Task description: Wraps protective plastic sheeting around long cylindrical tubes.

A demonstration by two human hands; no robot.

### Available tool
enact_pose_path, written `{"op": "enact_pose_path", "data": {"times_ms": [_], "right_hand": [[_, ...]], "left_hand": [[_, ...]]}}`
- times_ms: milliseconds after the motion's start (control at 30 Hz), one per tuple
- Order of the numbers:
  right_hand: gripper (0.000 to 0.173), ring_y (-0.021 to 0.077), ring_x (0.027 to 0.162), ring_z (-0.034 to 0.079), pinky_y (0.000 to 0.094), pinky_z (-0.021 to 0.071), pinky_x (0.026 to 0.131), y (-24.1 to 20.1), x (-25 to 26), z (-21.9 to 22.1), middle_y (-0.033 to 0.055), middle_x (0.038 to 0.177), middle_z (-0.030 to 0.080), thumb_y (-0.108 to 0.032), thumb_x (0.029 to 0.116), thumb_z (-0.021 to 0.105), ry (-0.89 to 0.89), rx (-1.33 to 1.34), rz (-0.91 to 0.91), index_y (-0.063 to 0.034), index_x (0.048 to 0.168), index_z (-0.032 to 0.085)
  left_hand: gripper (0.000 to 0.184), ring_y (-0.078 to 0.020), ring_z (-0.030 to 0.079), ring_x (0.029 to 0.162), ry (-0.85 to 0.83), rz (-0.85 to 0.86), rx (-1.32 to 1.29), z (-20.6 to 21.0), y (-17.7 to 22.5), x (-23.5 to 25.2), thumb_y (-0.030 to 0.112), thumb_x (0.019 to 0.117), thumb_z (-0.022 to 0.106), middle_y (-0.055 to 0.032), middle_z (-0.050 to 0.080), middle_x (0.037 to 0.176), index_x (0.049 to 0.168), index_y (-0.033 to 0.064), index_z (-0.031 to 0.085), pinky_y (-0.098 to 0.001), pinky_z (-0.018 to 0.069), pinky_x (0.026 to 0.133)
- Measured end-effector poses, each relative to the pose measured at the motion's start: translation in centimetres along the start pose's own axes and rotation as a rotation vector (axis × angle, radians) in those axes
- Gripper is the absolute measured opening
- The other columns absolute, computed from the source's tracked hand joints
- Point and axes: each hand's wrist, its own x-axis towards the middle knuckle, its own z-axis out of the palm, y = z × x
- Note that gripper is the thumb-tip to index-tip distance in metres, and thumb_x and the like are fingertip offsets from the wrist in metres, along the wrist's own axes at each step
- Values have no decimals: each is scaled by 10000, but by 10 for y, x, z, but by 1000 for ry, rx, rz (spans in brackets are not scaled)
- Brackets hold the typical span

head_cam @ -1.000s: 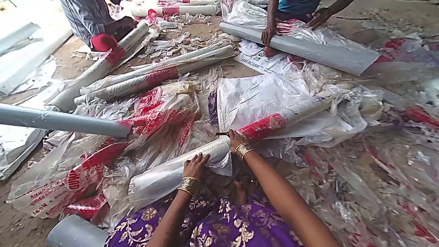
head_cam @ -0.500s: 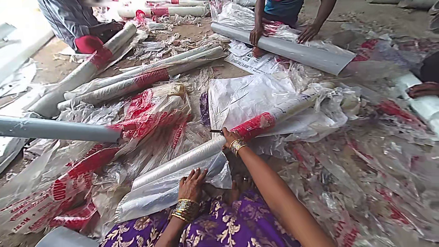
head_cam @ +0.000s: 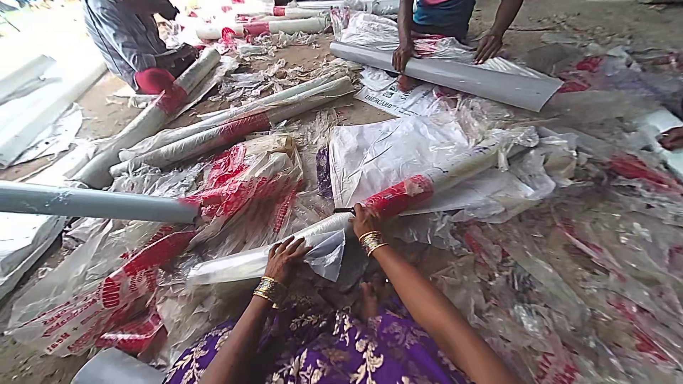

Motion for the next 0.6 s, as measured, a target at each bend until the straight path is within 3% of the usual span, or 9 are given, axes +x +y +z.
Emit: {"op": "enact_pose_path", "data": {"times_ms": [100, 167, 233, 367, 500, 600], "right_hand": [[589, 418, 1210, 647, 572, 478, 1028, -7, -6, -15, 260, 1264, 673, -421, 1062, 535, -45, 23, 112, 6, 1463, 469], [762, 407, 1211, 648, 560, 491, 1025, -11, -4, -22, 259, 1262, 669, -566, 1014, 557, -78, 101, 203, 12, 1488, 410], [835, 408, 1255, 625, 555, 468, 1066, -12, -8, -20, 281, 1299, 647, -620, 1009, 519, -107, 157, 240, 46, 1496, 391], [596, 417, 1339, 563, 545, 409, 1129, -18, -18, -5, 306, 1402, 582, -387, 1141, 242, -245, 140, 219, 58, 1487, 436], [489, 421, 1285, 607, 524, 451, 1097, -29, -22, 7, 311, 1359, 606, -204, 1131, 318, -228, 119, 222, 44, 1553, 313], [488, 424, 1281, 609, 525, 455, 1090, -34, -18, 11, 305, 1352, 614, -187, 1129, 334, -200, 111, 216, 20, 1569, 307]], "left_hand": [[424, -454, 537, 1373, 233, 175, -33, 42, -31, -4, -38, 899, 626, -132, 654, 1414, 1229, 182, 776, -698, 362, 1106], [400, -466, 576, 1328, 351, 231, -6, 60, -40, -2, -18, 885, 640, -142, 676, 1378, 1198, 183, 788, -714, 397, 1063], [392, -463, 583, 1319, 395, 264, 34, 66, -47, 2, 4, 910, 628, -149, 672, 1381, 1217, 195, 778, -705, 410, 1055], [401, -457, 597, 1307, 398, 263, 11, 56, -59, 21, -21, 921, 584, -156, 674, 1376, 1226, 160, 770, -693, 414, 1057], [397, -410, 577, 1349, 261, 134, -140, 30, -67, 48, -37, 978, 490, -141, 677, 1376, 1244, 96, 753, -634, 380, 1132], [389, -371, 550, 1384, 153, 45, -245, 16, -73, 61, 5, 1001, 457, -136, 659, 1403, 1288, 50, 716, -589, 327, 1182]]}}
